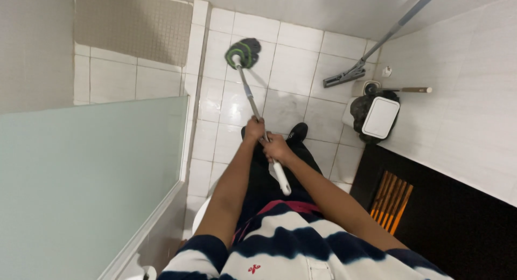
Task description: The person mops the tiled bathroom floor using a green spin mop. They move the mop back and forth across the floor, cleaning the area around the toilet, sink, and shower stall.
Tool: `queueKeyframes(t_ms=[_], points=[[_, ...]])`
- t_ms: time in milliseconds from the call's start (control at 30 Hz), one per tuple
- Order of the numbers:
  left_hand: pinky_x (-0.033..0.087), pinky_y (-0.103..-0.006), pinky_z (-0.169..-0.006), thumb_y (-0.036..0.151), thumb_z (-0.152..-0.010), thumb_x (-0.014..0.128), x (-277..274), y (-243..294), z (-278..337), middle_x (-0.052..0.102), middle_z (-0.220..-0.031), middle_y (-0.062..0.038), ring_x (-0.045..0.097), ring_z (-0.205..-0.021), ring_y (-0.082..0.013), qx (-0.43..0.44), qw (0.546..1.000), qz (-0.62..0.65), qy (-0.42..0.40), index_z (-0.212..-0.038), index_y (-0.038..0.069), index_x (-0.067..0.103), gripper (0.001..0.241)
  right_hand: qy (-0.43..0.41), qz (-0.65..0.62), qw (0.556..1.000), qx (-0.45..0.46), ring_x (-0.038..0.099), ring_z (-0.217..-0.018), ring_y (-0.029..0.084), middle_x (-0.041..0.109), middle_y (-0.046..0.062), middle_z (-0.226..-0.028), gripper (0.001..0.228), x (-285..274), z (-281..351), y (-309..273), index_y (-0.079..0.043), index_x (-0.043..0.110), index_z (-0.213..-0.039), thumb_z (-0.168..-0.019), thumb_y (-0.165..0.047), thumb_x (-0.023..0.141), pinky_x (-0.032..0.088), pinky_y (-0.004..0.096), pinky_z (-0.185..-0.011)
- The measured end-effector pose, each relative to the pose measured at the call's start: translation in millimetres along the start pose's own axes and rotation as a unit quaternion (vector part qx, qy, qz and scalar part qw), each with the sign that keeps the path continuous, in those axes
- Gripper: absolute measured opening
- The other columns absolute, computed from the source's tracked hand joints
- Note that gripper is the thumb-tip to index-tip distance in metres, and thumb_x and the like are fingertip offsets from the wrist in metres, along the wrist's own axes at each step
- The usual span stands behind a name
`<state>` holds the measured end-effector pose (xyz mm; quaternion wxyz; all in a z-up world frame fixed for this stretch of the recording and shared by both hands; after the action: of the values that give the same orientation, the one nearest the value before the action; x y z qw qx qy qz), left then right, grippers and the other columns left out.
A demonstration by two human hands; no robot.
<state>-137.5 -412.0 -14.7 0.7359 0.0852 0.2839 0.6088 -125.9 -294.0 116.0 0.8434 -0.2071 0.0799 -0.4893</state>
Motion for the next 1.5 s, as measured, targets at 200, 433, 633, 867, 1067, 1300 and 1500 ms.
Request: queueKeyframes(t_ms=[200, 433, 633, 867, 1067, 1300, 1500], points=[[0.046, -0.0530, -0.111, 0.036, -0.101, 0.044, -41.7, 17.4, 11.0, 0.064, -0.133, -0.026, 0.057, -0.130, -0.0412, -0.026, 0.994, 0.091, 0.052, -0.137, -0.005, 0.055, 0.056, -0.018, 0.130, 0.991, -0.004, 0.063, -0.049, 0.016, 0.068, 0.010, -0.070, 0.046, 4.9, -21.3, -42.4, -0.005, 0.056, -0.142, -0.099, -0.021, 0.060, 0.057, 0.029, -0.036], [0.046, -0.0530, -0.111, 0.034, -0.100, 0.045, -6.6, -7.9, -41.1, 0.062, -0.132, -0.031, 0.056, -0.131, -0.0440, -0.037, 0.996, 0.066, 0.042, -0.132, -0.008, 0.056, 0.054, -0.024, 0.018, 0.999, 0.029, 0.058, -0.048, 0.021, 0.061, 0.013, -0.067, 0.052, -26.8, -28.2, -25.0, -0.008, 0.052, -0.146, -0.098, -0.025, 0.062, 0.048, 0.028, -0.034], [0.049, -0.0536, -0.107, 0.040, -0.100, 0.050, 38.6, 67.0, 22.8, 0.060, -0.135, -0.028, 0.057, -0.130, -0.0427, -0.010, 0.998, 0.052, -0.020, -0.139, -0.005, 0.050, 0.059, 0.030, -0.007, 0.998, 0.049, 0.054, -0.047, 0.017, 0.062, 0.009, -0.070, 0.055, -85.6, 0.3, 5.5, -0.011, 0.050, -0.150, -0.099, -0.024, 0.066, 0.046, 0.029, -0.033], [0.046, -0.0560, -0.111, 0.039, -0.101, 0.046, 166.1, 84.2, -4.7, 0.052, -0.144, -0.033, 0.051, -0.136, -0.0465, 0.024, 0.994, 0.001, -0.110, -0.149, -0.004, 0.035, 0.065, 0.146, -0.074, 0.985, 0.060, 0.053, -0.046, 0.017, 0.059, 0.010, -0.069, 0.057, -154.0, 48.0, 37.1, -0.009, 0.044, -0.154, -0.103, -0.024, 0.063, 0.043, 0.030, -0.032], [0.049, -0.0552, -0.108, 0.034, -0.102, 0.042, 222.4, 138.3, 68.0, 0.050, -0.145, -0.034, 0.054, -0.133, -0.0457, 0.060, 0.976, -0.043, -0.203, -0.150, -0.008, 0.034, 0.064, 0.202, -0.150, 0.964, 0.088, 0.051, -0.050, 0.017, 0.056, 0.009, -0.072, 0.059, -188.9, 94.9, 65.9, -0.003, 0.033, -0.158, -0.107, -0.024, 0.054, 0.043, 0.028, -0.036], [0.045, -0.0554, -0.113, 0.041, -0.103, 0.046, 289.6, 98.0, -6.6, 0.045, -0.153, -0.033, 0.047, -0.140, -0.0448, 0.078, 0.970, -0.079, -0.218, -0.156, -0.008, 0.032, 0.074, 0.186, -0.196, 0.961, 0.055, 0.047, -0.048, 0.015, 0.047, 0.004, -0.066, 0.055, -200.4, 91.1, 51.1, 0.002, 0.032, -0.156, -0.107, -0.017, 0.049, 0.039, 0.025, -0.035], [0.045, -0.0535, -0.113, 0.040, -0.104, 0.045, 195.1, 112.2, 19.7, 0.044, -0.154, -0.030, 0.047, -0.141, -0.0409, 0.053, 0.982, -0.019, -0.178, -0.157, -0.007, 0.030, 0.073, 0.163, -0.161, 0.972, 0.046, 0.052, -0.047, 0.015, 0.053, 0.005, -0.066, 0.050, -158.5, 66.6, 30.0, 0.002, 0.041, -0.150, -0.105, -0.015, 0.053, 0.045, 0.026, -0.034]])
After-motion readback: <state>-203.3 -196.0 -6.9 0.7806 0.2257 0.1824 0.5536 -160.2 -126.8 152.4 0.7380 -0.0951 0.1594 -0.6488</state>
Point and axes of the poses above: each hand's wrist, its own z-axis away from the middle knuckle, its own x-axis out of the palm, y = z × x, the point moved 7 cm from there along -z, towards the middle knuckle
